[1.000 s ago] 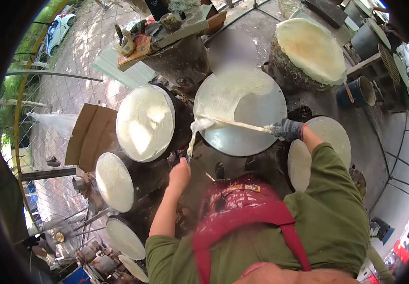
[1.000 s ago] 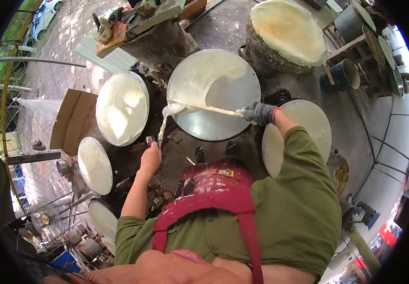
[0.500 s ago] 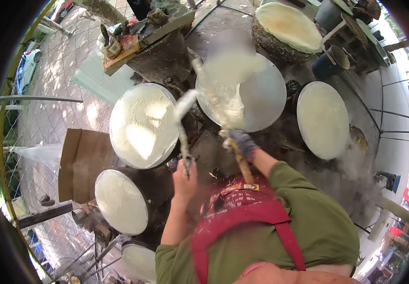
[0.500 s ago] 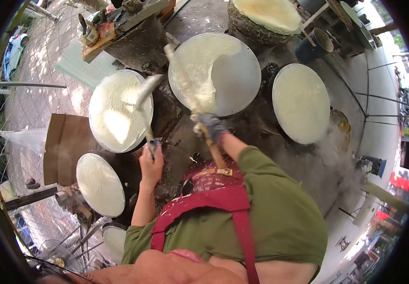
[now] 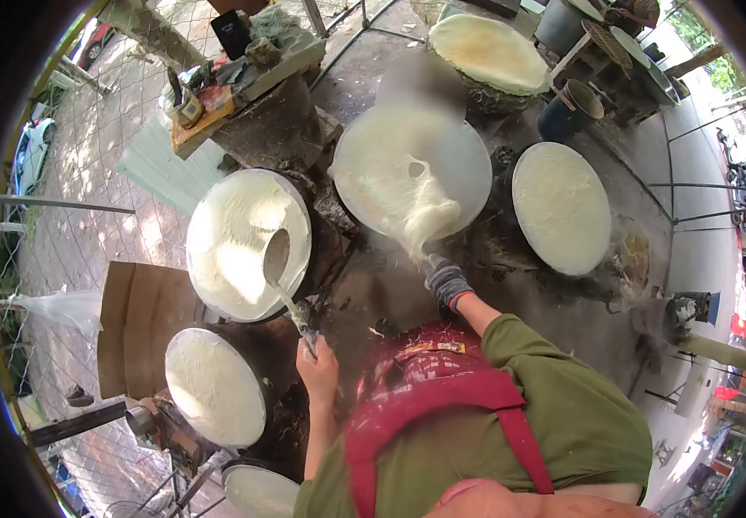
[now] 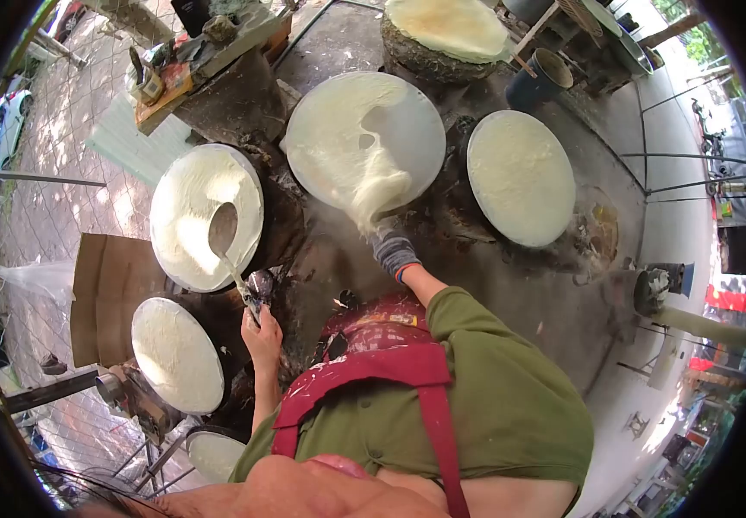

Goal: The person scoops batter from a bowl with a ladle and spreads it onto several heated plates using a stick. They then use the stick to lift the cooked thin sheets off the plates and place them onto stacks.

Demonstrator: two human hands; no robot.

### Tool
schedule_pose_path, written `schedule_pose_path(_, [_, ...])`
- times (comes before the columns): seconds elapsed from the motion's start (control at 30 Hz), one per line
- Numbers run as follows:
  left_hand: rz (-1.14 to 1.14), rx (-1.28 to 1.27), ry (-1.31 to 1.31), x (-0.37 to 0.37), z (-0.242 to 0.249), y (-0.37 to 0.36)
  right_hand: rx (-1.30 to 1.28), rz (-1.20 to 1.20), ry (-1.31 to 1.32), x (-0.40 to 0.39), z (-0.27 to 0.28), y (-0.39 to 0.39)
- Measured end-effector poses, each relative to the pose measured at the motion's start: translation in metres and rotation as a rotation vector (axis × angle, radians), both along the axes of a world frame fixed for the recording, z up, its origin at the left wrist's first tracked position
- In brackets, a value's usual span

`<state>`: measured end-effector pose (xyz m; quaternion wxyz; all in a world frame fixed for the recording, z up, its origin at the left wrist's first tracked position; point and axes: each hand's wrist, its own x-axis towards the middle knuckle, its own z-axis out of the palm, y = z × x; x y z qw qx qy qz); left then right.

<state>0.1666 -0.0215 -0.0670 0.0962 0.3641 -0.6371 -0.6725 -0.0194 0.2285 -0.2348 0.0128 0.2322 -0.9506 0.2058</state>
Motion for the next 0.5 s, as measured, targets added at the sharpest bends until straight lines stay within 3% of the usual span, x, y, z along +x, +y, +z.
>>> schedule_pose_path(0.07, [0.020,0.080,-0.012,-0.012,0.019,0.018,-0.046,-0.226,-0.314,-0.008,-0.005,0.026])
schedule_pose_path(0.13, [0.033,0.108,-0.020,-0.022,0.025,0.035,-0.022,-0.401,-0.490,-0.036,0.064,0.051])
schedule_pose_path(0.17, [0.036,0.119,-0.023,-0.028,0.028,0.043,-0.064,-0.411,-0.398,-0.049,0.043,0.073])
schedule_pose_path(0.23, [0.059,0.144,-0.023,-0.041,0.032,0.063,-0.262,-0.522,-0.826,-0.082,0.077,0.089])
schedule_pose_path(0.37, [0.121,0.141,-0.046,-0.053,0.035,0.100,-0.130,-0.087,-0.607,-0.064,0.063,0.103])
schedule_pose_path(0.43, [0.147,0.108,-0.059,-0.054,0.038,0.117,0.151,-0.021,-0.575,-0.049,0.064,0.119])
schedule_pose_path(0.5, [0.195,0.088,-0.094,-0.057,0.046,0.134,0.149,-0.185,-0.502,-0.076,0.066,0.140])
